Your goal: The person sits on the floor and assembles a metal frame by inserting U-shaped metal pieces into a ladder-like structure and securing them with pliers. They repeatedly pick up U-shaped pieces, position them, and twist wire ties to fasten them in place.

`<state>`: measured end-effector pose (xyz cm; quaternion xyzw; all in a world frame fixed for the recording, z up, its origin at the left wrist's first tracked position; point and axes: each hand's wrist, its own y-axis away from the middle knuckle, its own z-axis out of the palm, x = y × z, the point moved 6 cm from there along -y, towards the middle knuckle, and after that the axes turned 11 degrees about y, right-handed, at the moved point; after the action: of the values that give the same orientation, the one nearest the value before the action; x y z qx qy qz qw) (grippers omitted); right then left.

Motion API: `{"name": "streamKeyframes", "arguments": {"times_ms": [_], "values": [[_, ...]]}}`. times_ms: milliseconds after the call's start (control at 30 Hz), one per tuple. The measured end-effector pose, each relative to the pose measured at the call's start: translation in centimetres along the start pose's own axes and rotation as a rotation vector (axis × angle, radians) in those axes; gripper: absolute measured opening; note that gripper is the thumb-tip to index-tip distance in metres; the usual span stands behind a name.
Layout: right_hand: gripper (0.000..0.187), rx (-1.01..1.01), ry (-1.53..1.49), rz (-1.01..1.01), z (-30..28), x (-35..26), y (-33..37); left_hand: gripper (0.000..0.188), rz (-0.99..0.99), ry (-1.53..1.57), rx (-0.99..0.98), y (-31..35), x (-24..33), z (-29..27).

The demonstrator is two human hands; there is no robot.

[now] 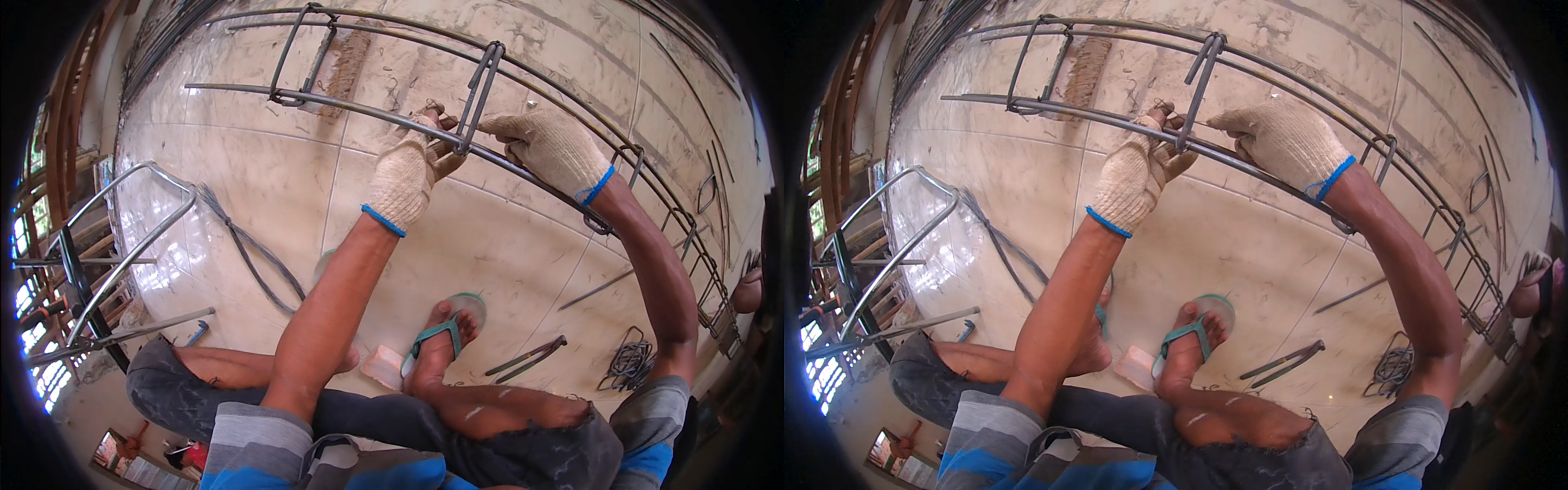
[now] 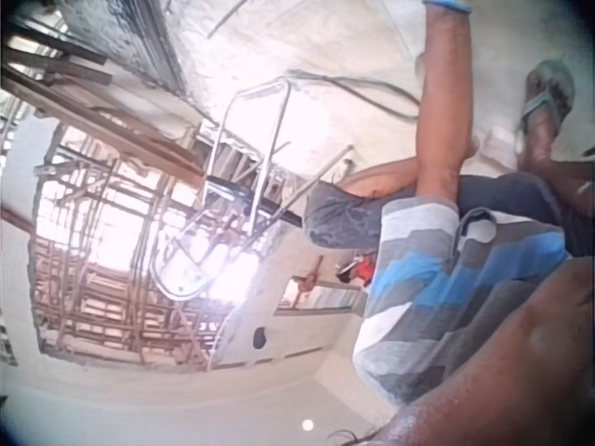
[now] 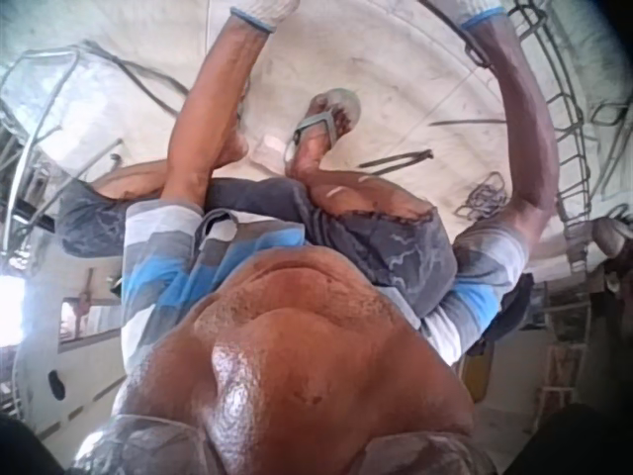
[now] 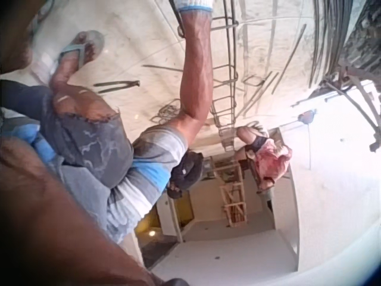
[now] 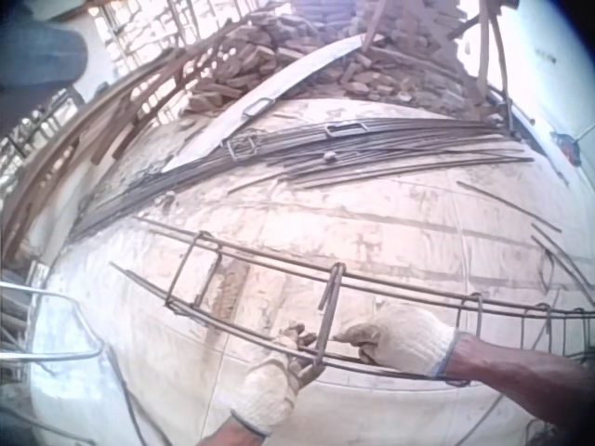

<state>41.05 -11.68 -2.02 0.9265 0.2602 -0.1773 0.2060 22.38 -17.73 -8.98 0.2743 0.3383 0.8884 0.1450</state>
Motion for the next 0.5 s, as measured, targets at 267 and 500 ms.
{"name": "streamKeyframes", "arguments": {"times_ms": [267, 500], "values": [[0.039, -0.106, -0.132, -0.036, 1.5, -0.2, -1.0, 0.020, 0.035, 0.185, -0.064, -0.3, -1.0, -1.0], [0.041, -0.292, -0.076, -0.051, 1.9, -1.0, -1.7, 0.020, 0.079, 0.029, -0.092, 0.1, -0.6, -1.8]]}}
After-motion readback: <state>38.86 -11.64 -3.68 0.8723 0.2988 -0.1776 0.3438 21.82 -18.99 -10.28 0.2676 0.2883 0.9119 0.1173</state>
